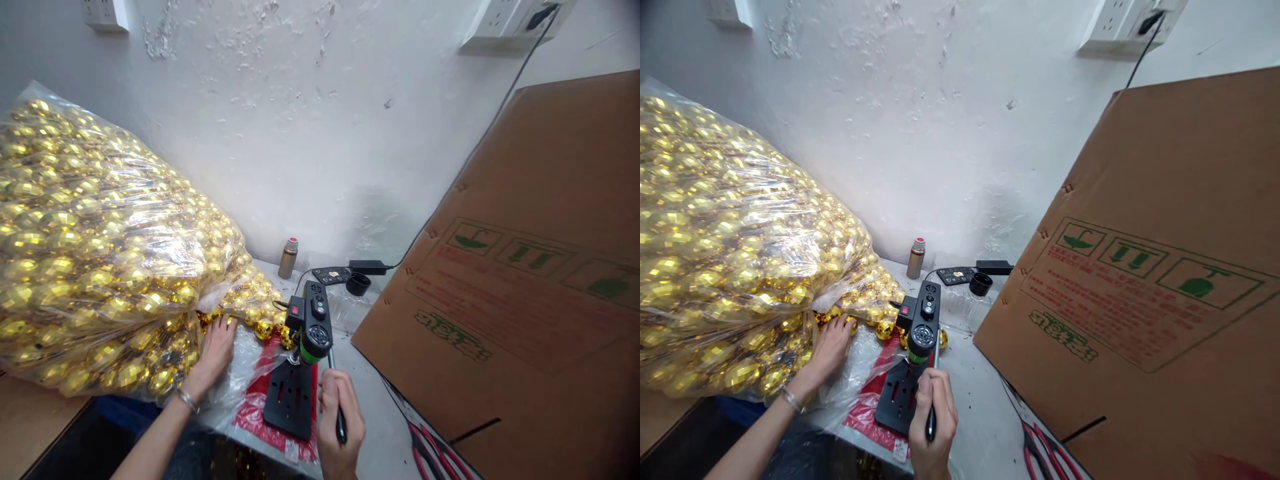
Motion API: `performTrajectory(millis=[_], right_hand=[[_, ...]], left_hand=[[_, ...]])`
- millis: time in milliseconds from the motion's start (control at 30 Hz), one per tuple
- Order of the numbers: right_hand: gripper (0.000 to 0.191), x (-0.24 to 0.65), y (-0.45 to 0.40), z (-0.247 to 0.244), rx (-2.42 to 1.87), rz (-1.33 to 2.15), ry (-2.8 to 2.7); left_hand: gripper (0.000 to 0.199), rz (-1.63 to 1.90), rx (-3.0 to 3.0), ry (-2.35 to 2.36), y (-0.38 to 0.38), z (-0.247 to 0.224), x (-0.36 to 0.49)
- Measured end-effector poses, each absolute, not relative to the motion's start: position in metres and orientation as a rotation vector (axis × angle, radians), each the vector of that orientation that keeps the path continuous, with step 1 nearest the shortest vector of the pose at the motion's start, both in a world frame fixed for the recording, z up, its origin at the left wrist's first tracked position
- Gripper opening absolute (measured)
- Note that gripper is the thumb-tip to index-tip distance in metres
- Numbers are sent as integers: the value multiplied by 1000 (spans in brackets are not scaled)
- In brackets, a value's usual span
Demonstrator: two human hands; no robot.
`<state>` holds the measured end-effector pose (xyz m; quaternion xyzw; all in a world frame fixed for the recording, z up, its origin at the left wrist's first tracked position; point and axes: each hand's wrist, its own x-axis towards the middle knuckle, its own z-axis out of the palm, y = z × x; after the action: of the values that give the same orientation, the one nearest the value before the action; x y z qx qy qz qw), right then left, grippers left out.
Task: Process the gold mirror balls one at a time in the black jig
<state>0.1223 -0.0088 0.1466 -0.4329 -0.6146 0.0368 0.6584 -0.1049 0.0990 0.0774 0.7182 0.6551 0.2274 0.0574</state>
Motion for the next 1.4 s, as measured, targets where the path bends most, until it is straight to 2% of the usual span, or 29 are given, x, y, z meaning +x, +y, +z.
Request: performTrajectory(millis=[100, 233, 367, 600, 767, 1067, 1400], right_hand=[[25, 122, -9, 145, -984, 97, -1392], [24, 123, -9, 148, -985, 129, -1409], [27, 125, -9, 165, -1021, 146, -1423], [34, 127, -7, 191, -1067, 119, -1451], [33, 127, -9, 186, -1061, 110, -1469], [28, 128, -12, 179, -1035, 110, -1492], [24, 126, -15, 176, -1040, 115, -1492]], left_hand=[[50, 627, 2129, 1944, 129, 90, -111], [48, 638, 2019, 1848, 134, 92, -111], [50, 724, 1854, 1682, 108, 94, -100], [71, 947, 1155, 1064, 48, 65, -51], [64, 989, 1458, 1194, 52, 47, -30], [48, 902, 1914, 1258, 45, 50, -18], [46, 882, 2098, 1359, 48, 45, 1]])
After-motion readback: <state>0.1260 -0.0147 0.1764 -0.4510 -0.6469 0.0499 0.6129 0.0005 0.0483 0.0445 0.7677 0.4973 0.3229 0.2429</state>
